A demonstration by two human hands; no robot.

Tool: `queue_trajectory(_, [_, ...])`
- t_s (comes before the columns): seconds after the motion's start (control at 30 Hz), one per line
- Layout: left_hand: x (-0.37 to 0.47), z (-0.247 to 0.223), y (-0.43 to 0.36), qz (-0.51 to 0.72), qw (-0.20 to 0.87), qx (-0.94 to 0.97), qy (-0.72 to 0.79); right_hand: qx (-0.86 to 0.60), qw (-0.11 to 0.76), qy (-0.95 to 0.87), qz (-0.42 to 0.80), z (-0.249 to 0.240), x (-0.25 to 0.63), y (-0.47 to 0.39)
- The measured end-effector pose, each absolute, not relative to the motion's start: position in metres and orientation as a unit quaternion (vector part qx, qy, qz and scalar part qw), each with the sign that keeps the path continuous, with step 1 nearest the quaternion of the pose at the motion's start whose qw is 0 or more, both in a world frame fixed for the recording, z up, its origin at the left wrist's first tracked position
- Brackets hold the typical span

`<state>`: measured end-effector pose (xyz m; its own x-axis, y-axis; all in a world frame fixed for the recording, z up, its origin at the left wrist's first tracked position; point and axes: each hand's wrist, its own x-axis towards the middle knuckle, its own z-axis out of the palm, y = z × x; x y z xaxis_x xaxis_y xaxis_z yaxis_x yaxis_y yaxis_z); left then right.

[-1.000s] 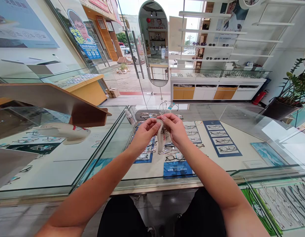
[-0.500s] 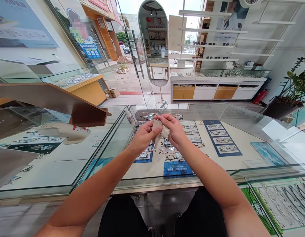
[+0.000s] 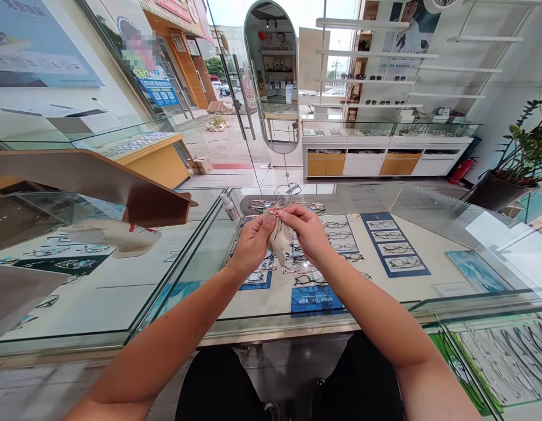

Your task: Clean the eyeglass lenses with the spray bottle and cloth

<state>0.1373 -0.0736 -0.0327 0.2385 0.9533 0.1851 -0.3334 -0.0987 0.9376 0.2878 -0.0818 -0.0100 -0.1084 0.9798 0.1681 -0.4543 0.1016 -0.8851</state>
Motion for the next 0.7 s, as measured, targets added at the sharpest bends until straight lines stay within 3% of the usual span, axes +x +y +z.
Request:
queue_trajectory(0.1, [0.133, -0.034, -0.068, 0.521, 0.536, 0.603, 0.278, -0.292, 0.594, -0.418, 0.623, -0.011, 0.292, -0.077])
queue_trajectory(0.3, [0.122, -0.026, -0.065, 0.425, 0.556, 0.671, 0.244, -0.291, 0.590, -0.411, 0.631, -0.013, 0.298, -0.070])
queue_trajectory(0.7, [0.132, -0.031, -0.070, 0.541, 0.523, 0.588, 0.297, -0.284, 0.579, -0.402, 0.650, -0.023, 0.288, -0.070])
